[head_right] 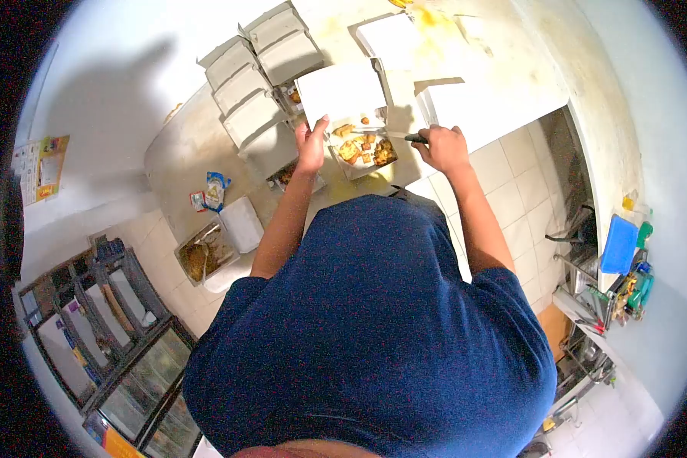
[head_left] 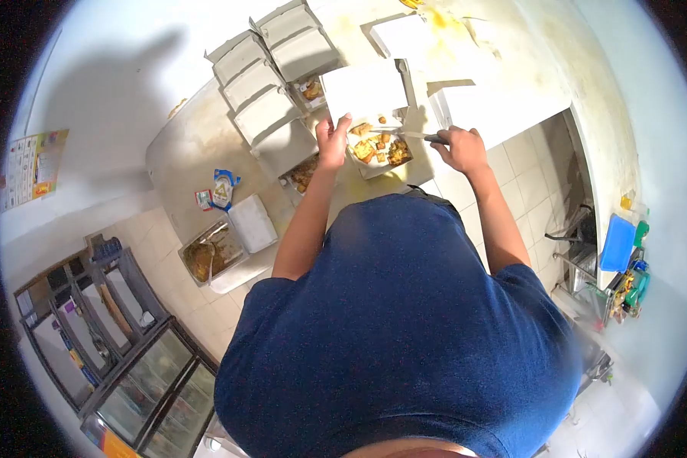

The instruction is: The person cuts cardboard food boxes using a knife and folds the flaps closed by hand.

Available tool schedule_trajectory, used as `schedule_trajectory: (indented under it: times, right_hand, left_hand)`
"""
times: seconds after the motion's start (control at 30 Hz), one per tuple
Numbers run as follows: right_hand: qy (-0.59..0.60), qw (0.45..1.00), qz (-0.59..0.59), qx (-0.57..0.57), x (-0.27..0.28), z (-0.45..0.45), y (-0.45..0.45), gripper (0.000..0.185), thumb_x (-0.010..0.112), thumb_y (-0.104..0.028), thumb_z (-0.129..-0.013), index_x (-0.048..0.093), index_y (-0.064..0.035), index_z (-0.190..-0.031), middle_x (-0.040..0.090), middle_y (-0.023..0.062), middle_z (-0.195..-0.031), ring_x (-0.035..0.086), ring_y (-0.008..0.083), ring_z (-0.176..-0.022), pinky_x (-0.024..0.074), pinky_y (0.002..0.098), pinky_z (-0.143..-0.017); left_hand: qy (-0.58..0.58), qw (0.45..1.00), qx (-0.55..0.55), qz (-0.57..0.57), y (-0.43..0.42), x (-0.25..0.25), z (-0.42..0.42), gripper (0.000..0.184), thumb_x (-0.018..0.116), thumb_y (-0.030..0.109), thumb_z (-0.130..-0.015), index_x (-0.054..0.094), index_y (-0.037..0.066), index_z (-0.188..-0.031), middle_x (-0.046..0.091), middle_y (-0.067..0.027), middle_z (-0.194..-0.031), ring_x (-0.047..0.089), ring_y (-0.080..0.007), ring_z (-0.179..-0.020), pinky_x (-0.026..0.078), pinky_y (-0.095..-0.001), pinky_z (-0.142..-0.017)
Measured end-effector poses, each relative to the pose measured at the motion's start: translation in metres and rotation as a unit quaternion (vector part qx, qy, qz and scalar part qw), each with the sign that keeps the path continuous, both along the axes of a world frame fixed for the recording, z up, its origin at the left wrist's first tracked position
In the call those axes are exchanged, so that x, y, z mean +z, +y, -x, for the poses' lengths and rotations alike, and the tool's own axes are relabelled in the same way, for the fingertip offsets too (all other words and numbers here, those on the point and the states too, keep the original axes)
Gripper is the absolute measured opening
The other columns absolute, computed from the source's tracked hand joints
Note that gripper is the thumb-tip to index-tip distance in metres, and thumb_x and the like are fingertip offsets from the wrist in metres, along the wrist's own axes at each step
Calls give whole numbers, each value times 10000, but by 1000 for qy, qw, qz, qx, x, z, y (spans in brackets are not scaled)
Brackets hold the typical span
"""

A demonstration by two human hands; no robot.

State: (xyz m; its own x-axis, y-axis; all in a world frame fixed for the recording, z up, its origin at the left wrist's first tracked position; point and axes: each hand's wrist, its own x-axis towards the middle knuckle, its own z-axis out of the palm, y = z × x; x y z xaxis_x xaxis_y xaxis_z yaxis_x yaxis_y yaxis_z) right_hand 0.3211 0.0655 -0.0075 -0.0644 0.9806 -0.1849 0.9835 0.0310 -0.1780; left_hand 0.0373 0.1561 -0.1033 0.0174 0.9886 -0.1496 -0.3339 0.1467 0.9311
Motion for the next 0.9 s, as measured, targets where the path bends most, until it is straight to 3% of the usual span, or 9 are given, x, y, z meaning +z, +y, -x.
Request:
schedule_trajectory:
  times: [0.33,0.57,0.9]
  right_hand:
    - [-2,1000,-25,14,-6,4,13,244,670,-382,-853,712,-152,-921,660,73,-837,660,262,-793,459,426,-754]
    - [43,997,-44,-41,7,-5,0,260,689,-387,-833,732,-150,-931,664,75,-829,674,282,-813,531,426,-728]
    - [57,997,31,-29,-3,8,-4,269,677,-394,-835,730,-161,-958,676,113,-896,670,312,-847,545,440,-728]
  left_hand:
    - [-41,998,-17,-33,1,13,-3,144,663,74,-914,674,-28,-1014,691,-29,-925,603,-81,-811,478,-254,-731]
    - [-35,997,-24,-57,-4,17,-3,175,621,44,-935,649,-40,-1085,678,-30,-997,589,-75,-885,470,-252,-781]
    - [-1,997,-39,-66,-6,29,5,220,613,73,-955,624,-33,-1147,674,-32,-1032,588,-70,-915,476,-259,-815]
